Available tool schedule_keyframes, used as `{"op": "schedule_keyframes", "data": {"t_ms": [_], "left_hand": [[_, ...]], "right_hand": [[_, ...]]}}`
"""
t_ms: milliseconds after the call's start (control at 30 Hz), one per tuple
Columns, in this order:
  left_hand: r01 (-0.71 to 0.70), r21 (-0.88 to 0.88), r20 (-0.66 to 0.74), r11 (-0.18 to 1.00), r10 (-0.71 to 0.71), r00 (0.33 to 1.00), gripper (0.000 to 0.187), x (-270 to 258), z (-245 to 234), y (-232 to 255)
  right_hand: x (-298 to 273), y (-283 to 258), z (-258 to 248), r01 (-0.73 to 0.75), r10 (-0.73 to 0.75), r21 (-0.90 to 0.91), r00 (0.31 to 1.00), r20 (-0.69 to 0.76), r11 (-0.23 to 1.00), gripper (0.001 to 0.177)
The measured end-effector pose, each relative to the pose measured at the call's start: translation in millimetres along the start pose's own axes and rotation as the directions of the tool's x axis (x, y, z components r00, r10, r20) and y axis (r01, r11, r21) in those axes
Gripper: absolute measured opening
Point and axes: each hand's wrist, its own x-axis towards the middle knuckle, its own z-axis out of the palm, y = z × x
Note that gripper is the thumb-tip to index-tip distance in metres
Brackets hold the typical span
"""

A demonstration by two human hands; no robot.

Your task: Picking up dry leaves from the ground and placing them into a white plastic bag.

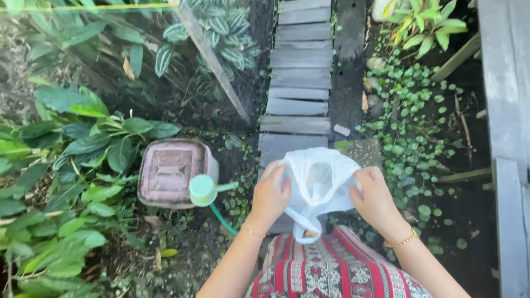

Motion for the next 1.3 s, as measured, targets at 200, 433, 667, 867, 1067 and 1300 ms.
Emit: {"op": "schedule_keyframes", "data": {"t_ms": [200,433,667,867,1067,1300], "left_hand": [[0.096,0.023,0.07,0.995,-0.098,0.993,0.048,37,5,-6],[-0.037,0.072,-0.013,0.997,0.038,0.999,0.052,109,13,-38],[-0.011,0.017,0.205,1.0,0.007,0.979,0.055,211,29,-77],[-0.106,-0.025,0.254,0.994,0.109,0.961,0.052,286,43,-104],[-0.08,-0.08,0.148,0.994,0.091,0.985,0.057,352,53,-107],[0.016,-0.088,0.164,0.996,-0.002,0.986,0.069,446,93,-102]], "right_hand": [[44,11,-20,0.135,-0.142,-0.063,0.98,-0.138,0.989,0.05],[110,19,-28,0.107,-0.126,-0.1,0.97,-0.208,0.989,0.052],[216,-7,23,0.062,-0.061,-0.002,0.973,-0.222,0.998,0.076],[292,2,62,-0.056,0.059,0.022,0.989,-0.132,0.998,0.089],[355,11,40,-0.003,-0.002,-0.031,0.986,-0.164,1.0,0.086],[467,49,-9,-0.061,0.052,-0.049,0.984,-0.168,0.997,0.059]]}}
